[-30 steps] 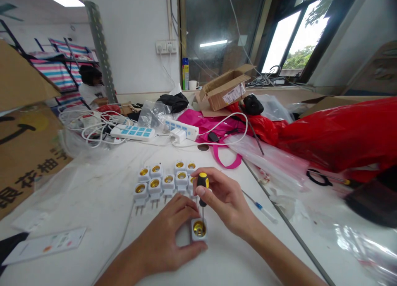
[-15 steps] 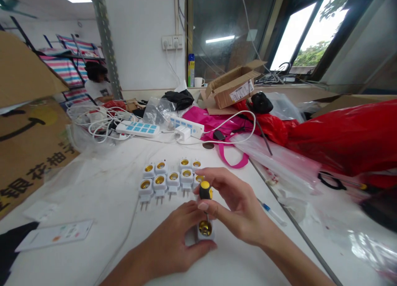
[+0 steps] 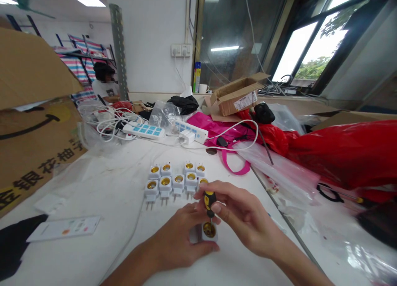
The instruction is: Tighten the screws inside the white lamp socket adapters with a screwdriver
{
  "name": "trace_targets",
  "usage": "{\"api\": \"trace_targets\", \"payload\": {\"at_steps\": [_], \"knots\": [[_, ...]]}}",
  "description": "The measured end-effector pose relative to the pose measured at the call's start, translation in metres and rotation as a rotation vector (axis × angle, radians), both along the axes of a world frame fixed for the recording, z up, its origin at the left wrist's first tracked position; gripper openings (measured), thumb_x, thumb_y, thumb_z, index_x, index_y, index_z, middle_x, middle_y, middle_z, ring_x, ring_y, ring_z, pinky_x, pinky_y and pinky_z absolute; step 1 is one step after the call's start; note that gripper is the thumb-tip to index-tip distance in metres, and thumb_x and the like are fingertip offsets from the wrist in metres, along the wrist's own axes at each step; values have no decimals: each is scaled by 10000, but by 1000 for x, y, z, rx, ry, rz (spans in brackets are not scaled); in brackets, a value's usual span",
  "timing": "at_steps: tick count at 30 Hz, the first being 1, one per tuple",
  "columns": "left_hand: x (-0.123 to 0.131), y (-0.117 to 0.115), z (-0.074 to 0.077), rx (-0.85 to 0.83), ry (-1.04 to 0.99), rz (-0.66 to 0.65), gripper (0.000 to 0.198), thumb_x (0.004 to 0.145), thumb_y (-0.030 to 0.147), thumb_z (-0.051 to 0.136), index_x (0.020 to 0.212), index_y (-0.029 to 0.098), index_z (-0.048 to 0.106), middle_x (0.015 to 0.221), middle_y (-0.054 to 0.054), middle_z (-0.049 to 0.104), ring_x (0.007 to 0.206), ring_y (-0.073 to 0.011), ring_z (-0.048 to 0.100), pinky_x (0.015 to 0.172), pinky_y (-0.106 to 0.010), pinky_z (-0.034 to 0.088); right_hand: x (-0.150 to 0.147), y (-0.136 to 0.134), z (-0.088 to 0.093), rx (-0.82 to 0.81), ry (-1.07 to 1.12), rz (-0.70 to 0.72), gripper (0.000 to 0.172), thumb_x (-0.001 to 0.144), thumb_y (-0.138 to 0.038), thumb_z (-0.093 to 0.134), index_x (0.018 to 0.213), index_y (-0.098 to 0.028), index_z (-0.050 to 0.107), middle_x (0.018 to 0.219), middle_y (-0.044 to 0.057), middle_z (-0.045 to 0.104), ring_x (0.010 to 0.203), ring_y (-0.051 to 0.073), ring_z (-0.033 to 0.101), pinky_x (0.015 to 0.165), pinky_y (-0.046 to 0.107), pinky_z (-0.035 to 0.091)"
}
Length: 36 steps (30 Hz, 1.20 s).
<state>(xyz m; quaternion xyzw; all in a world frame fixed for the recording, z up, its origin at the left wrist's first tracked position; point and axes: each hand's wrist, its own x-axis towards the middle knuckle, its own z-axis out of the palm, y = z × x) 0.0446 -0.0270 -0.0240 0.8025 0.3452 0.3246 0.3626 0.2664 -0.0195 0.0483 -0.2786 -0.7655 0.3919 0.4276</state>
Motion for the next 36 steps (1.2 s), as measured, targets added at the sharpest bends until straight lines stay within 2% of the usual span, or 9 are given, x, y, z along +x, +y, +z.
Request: {"api": "trace_targets", "payload": {"at_steps": [4,9,12,17,20,23,25,30,36], "knots": [[2,0,-2,59,-8,-35,398,902,319,926,1276,264,800,1334,-72,826,1302,-306,746,1194,-439,575,5,-9,14,270,-213,-109,408,1077,-251,721,1468,-364,751,1351,108,811,1257,298,789,1083,444,678],[2,-1,-3,71,-4,-38,357,915,302,903,1245,233,784,1320,-93,816,1263,-304,744,1172,-450,571,-9,-11,12,505,-147,-366,358,922,-288,937,1264,-315,836,1127,96,762,993,250,798,835,337,704],[2,-1,-3,59,-36,-49,404,901,298,929,1275,239,787,1324,-88,824,1315,-299,733,1225,-448,534,-15,-16,3,470,-100,-484,305,985,-222,862,1273,-319,832,998,59,766,848,204,775,747,311,687],[3,1,-5,71,-71,-68,372,920,318,911,1265,234,799,1265,-88,840,1282,-289,746,1213,-430,534,-18,-30,-9,264,-48,-422,353,1118,-201,630,1426,-339,731,1305,111,795,1191,251,805,937,368,728],[4,2,-7,82,-69,-66,353,915,307,912,1238,227,794,1241,-83,836,1228,-285,754,1188,-430,544,-20,-33,-14,326,-56,-506,332,1070,-229,726,1387,-329,746,1337,133,748,1247,287,761,944,415,717],[3,2,-7,85,-49,-67,365,899,295,926,1229,222,788,1241,-84,834,1218,-294,752,1181,-441,542,-24,-34,-18,407,-24,-630,303,979,-233,861,1261,-320,790,1177,103,720,1082,266,749,856,403,697],[3,3,-6,84,-42,-76,350,901,288,924,1216,220,787,1215,-79,837,1212,-292,754,1180,-439,537,-27,-36,-19,355,20,-610,272,1024,-222,806,1273,-328,786,1137,89,739,1018,245,762,845,398,702],[2,3,-6,105,-27,-84,338,910,274,902,1218,203,781,1224,-89,833,1188,-291,761,1157,-446,548,-34,-47,-18,281,-2,-558,343,1088,-236,695,1414,-330,749,1371,139,737,1264,302,746,977,462,702],[4,5,-6,124,-21,-97,354,890,252,929,1218,203,805,1162,-76,851,1152,-288,774,1142,-440,545,-32,-43,-17,399,-13,-744,298,1025,-272,810,1318,-327,822,1089,79,705,983,240,720,819,405,655]]}}
